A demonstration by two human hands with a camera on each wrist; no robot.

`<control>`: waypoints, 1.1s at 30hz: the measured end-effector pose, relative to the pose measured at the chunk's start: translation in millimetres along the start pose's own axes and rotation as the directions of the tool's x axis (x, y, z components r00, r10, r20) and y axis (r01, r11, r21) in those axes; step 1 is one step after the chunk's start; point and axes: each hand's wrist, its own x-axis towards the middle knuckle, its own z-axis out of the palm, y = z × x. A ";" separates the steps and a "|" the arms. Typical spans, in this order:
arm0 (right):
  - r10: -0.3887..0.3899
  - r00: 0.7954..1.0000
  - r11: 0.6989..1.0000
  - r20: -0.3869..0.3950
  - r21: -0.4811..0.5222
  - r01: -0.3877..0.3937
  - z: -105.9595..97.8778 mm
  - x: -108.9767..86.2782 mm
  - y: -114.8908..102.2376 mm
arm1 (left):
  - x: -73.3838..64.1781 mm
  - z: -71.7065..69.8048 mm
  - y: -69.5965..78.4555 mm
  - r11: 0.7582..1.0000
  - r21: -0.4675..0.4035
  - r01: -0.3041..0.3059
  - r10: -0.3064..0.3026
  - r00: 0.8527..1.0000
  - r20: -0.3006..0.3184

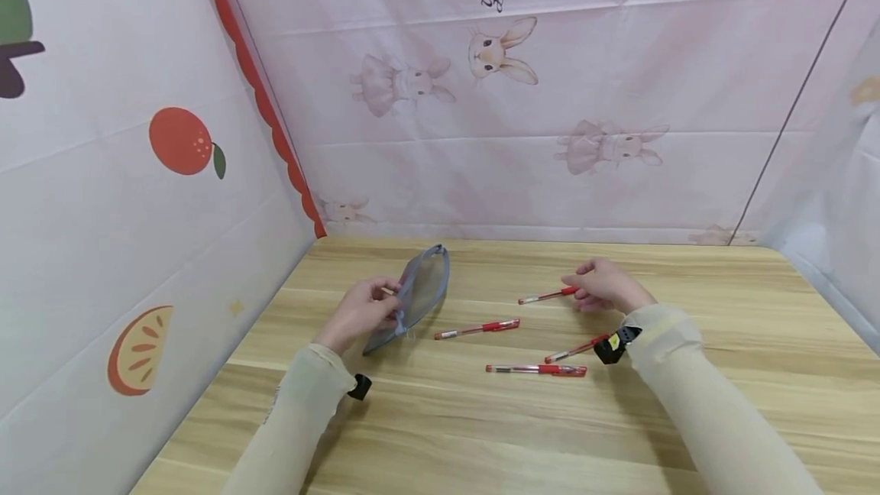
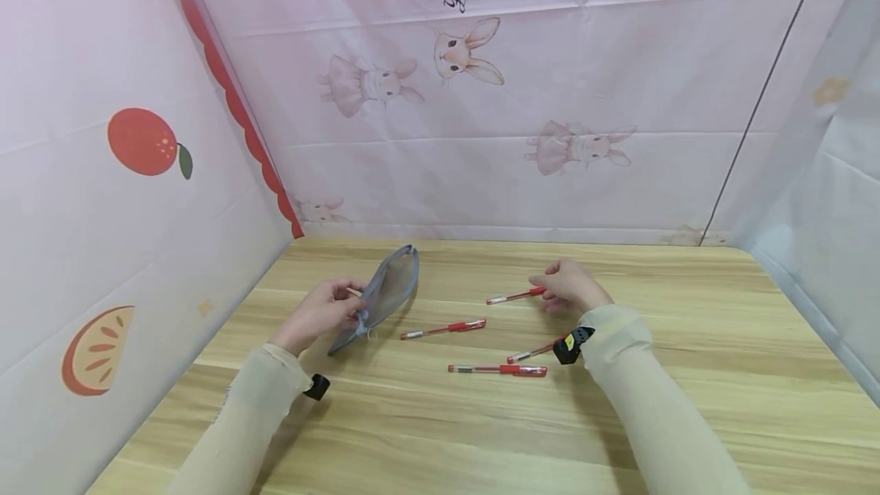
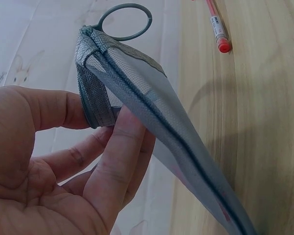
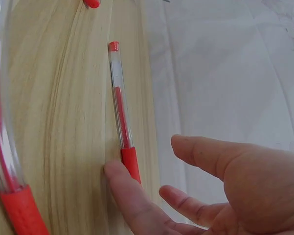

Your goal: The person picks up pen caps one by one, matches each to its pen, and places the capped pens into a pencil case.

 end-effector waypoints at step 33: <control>0.040 0.982 0.999 -0.184 0.027 -0.036 18.1 35.2 -0.4 | 1.4 0.9 -0.2 1.000 -0.004 0.018 -0.018 1.000 0.009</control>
